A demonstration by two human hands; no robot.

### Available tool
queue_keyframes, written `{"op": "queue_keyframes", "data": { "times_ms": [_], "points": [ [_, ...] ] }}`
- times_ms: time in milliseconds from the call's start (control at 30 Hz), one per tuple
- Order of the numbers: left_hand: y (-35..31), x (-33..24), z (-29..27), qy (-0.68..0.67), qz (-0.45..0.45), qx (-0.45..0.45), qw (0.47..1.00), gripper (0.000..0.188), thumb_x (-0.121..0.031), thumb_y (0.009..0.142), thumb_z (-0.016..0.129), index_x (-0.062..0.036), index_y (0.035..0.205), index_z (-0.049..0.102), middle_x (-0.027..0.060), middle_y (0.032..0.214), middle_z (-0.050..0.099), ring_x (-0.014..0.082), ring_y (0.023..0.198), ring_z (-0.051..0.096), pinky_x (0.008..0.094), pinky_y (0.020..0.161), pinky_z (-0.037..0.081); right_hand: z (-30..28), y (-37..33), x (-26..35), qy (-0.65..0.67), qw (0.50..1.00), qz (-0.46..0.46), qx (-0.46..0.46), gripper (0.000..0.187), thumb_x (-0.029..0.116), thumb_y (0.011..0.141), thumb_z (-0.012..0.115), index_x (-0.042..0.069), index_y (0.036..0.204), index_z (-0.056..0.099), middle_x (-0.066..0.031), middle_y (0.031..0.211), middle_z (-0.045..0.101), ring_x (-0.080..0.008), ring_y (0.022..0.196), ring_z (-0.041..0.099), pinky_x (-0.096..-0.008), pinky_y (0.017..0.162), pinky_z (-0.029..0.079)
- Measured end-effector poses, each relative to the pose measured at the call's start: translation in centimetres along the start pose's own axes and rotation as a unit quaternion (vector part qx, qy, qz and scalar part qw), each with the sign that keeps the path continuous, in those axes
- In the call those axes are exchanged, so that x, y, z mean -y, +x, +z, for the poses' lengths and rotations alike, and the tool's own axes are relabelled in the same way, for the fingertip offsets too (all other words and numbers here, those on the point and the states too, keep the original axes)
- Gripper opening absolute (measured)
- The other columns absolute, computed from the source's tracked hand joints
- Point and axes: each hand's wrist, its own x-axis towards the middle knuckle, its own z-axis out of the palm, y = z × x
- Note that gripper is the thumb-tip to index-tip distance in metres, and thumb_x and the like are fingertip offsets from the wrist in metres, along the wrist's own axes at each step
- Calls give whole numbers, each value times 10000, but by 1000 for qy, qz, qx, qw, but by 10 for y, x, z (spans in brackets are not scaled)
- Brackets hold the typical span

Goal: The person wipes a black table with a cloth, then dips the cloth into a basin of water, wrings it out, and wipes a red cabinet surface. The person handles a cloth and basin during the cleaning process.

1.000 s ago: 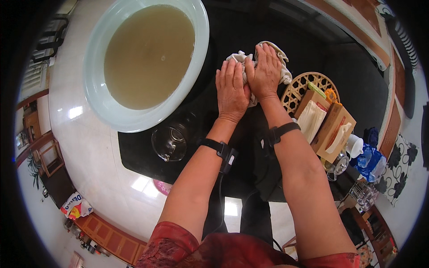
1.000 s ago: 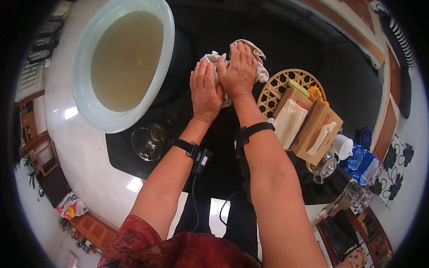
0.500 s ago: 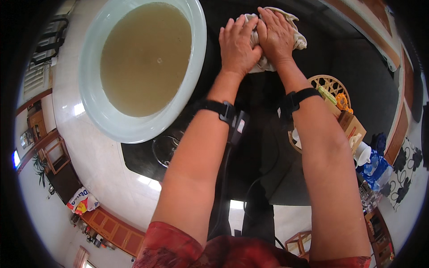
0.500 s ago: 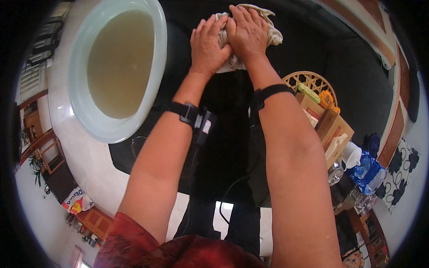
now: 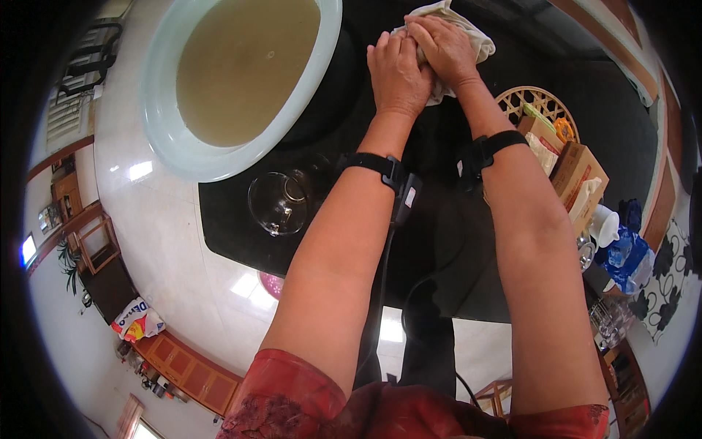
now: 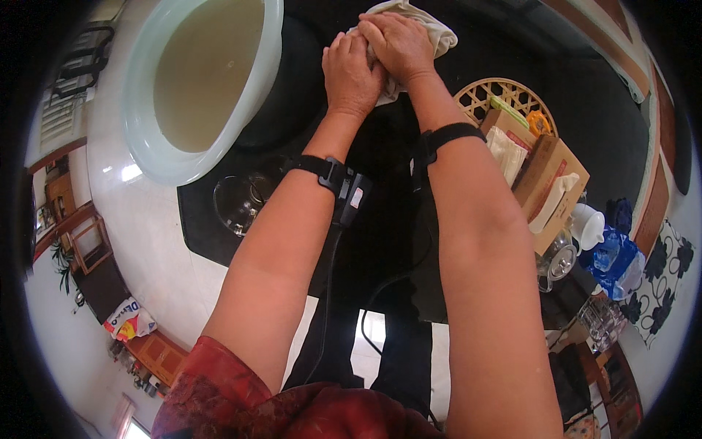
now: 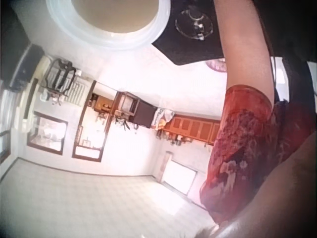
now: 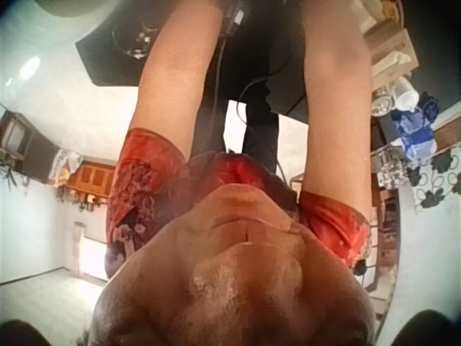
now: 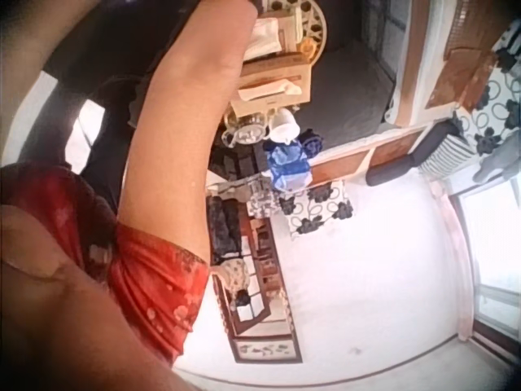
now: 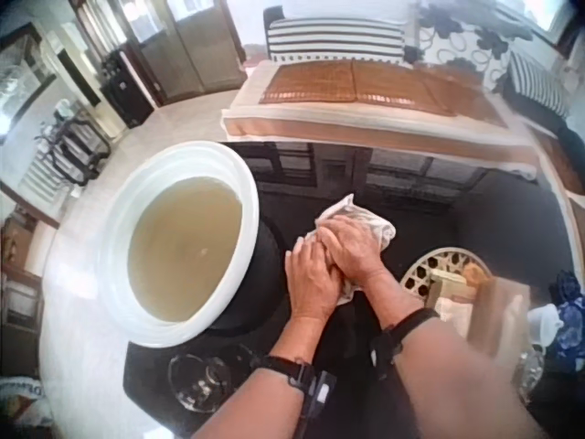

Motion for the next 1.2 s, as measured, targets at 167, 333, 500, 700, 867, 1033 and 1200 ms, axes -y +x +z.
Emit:
{"op": "queue_keyframes", "data": {
  "times_ms": [167,333,500,700,867,1033,1200],
  "points": [
    [-35,-12,-22,-22,-40,15,999,453,-208,818,651,-34,1227,568,107,1286,556,366,1286,427,566,1090,283,-6,-31,34,-35,999,-1,-15,335,351,939,468,182,1046,737,-9,1122,704,-213,1176,582,-405,1033,372],
    [-74,-25,-45,22,-60,62,996,543,-346,891,594,-38,1326,490,155,1375,483,395,1323,393,536,1101,275,-19,-62,65,5,1000,12,-1,332,339,938,471,169,1025,742,-5,1108,708,-208,1172,583,-406,1044,362],
    [-119,-42,-68,40,-83,80,993,607,-379,910,565,-27,1387,439,167,1394,452,403,1347,363,545,1118,245,-36,-95,95,42,998,14,38,312,307,935,488,153,1033,740,-9,1116,706,-204,1186,572,-401,1063,345],
    [-174,-62,-99,21,-104,94,990,598,-344,899,590,-22,1381,444,177,1403,439,412,1351,348,554,1116,240,-62,-144,134,59,995,32,78,273,259,934,528,132,1054,738,-28,1131,701,-196,1181,579,-391,1071,347],
    [-223,-77,-130,-6,-133,115,984,571,-251,851,607,-19,1354,469,183,1402,443,412,1354,346,561,1131,227,-77,-186,168,75,993,24,93,240,211,910,558,119,1043,735,-41,1120,701,-209,1180,584,-393,1056,362],
    [-260,-75,-158,-22,-137,130,982,546,-230,829,624,-24,1318,501,159,1421,438,394,1369,336,554,1137,230,-82,-216,202,74,990,28,116,250,183,889,560,95,1055,726,-59,1137,695,-236,1189,581,-412,1058,357],
    [-305,-64,-201,-42,-156,161,974,572,-245,842,632,-25,1347,480,162,1450,419,393,1382,327,547,1145,221,-75,-251,248,80,984,37,152,265,197,890,546,87,1056,721,-72,1153,687,-263,1195,575,-434,1072,340]
  ]
}}
